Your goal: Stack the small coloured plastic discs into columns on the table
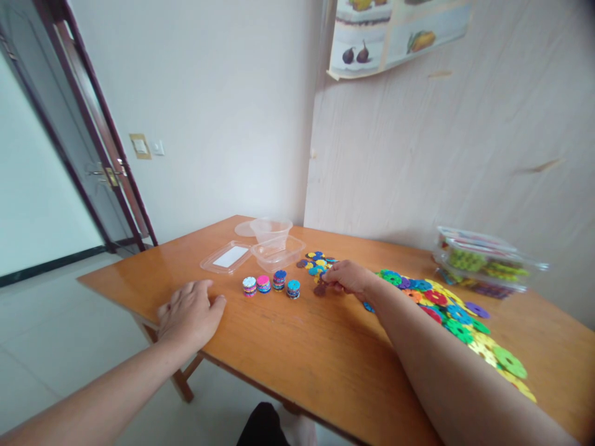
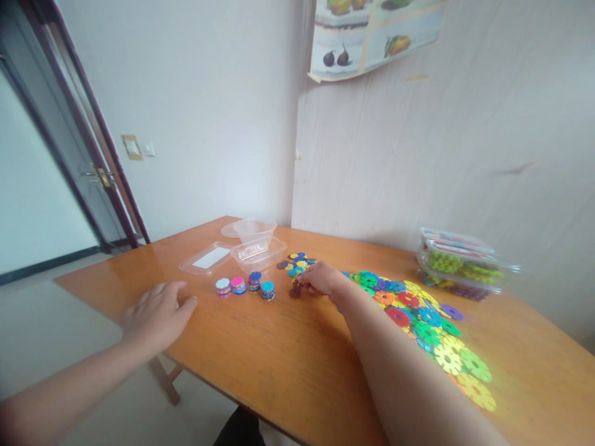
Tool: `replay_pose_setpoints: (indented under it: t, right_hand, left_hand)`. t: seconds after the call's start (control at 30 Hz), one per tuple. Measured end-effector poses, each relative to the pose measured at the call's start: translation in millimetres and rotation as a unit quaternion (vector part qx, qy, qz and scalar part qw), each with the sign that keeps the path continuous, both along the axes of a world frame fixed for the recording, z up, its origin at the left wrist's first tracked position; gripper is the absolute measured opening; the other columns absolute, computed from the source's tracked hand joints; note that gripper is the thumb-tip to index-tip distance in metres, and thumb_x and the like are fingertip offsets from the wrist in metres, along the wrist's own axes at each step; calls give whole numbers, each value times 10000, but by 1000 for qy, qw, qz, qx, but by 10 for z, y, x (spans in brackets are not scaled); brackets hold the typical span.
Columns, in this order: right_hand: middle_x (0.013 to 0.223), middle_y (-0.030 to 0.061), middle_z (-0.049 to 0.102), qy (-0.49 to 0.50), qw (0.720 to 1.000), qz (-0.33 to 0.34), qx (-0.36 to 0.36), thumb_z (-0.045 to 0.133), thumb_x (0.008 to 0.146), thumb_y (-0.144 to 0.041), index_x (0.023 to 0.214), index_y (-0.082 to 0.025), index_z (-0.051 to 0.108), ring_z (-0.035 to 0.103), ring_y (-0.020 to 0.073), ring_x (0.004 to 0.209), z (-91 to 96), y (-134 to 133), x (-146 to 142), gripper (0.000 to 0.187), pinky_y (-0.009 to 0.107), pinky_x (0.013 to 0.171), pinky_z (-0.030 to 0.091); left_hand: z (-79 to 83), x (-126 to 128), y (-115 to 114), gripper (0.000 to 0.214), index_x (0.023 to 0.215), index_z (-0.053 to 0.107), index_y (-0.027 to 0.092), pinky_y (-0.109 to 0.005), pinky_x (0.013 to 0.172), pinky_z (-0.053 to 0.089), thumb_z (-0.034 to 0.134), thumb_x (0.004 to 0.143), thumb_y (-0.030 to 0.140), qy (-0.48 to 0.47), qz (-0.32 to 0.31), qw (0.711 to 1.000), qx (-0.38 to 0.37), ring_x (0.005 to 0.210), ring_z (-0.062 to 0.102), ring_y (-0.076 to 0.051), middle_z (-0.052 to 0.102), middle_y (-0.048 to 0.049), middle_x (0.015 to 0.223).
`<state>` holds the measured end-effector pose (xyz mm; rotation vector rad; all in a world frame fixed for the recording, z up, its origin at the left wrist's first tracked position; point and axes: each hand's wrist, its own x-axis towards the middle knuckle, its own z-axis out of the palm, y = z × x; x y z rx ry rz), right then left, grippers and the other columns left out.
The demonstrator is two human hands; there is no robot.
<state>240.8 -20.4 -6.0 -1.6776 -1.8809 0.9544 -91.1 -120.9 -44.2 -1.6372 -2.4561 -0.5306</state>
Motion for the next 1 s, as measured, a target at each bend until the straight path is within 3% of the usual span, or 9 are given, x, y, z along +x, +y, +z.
replay_pose_setpoints:
  t: [0.27, 0.37, 0.5, 0.63, 0.8, 1.0]
  right_hand:
    - [491, -41, 490, 7, 999, 35, -21, 630, 720, -207, 525, -181, 516, 483, 101, 505, -36, 0, -24, 227, 216, 484, 345]
    - [622, -26, 590, -27, 997, 71, 5, 729, 693, -323, 657, -183, 621, 528, 122, 606, -18, -2, 4, 181, 226, 543, 380]
    - [848, 7, 689, -131, 983, 116, 50, 815, 610, -404, 902, -194, 681, 598, 170, 769, -5, -19, 13, 384, 240, 618, 418]
    - [824, -2, 704, -154, 979, 121, 53, 767, 653, -315, 829, -191, 684, 617, 170, 764, -27, -34, -36, 231, 238, 627, 424]
    - [794, -1, 704, -154, 980, 108, 65, 762, 665, -301, 805, -191, 704, 615, 165, 735, -27, -19, -63, 188, 233, 599, 408]
    - [932, 64, 735, -182, 973, -23, 137, 612, 803, -234, 1025, -179, 729, 635, 184, 811, -17, 122, 62, 257, 244, 636, 397]
  left_hand:
    - [-17, -10, 9, 572, 1335, 523, 190, -547, 1013, 398, 346, 884, 494, 4, -4, 1000, -2, 1274, 489, -349, 570, -151, 1362]
    - [-7, -10, -1, 562, 1325, 525, 196, -547, 1014, 400, 345, 883, 494, 6, -2, 1000, -5, 1277, 487, -347, 570, -147, 1362]
    - [14, -6, -10, 556, 1318, 527, 197, -545, 1018, 400, 345, 883, 491, 5, -3, 1000, -8, 1279, 484, -344, 568, -143, 1365]
    - [15, -8, -6, 555, 1318, 527, 200, -545, 1026, 394, 341, 885, 493, 2, -2, 1000, -8, 1286, 478, -343, 563, -143, 1373]
    - [-5, -19, 3, 556, 1314, 531, 205, -547, 1011, 402, 341, 884, 503, 1, -4, 1000, -8, 1276, 487, -345, 570, -146, 1364]
    - [6, -9, 2, 557, 1313, 535, 193, -542, 1008, 403, 347, 885, 496, -2, -8, 1000, -6, 1275, 486, -348, 574, -157, 1359]
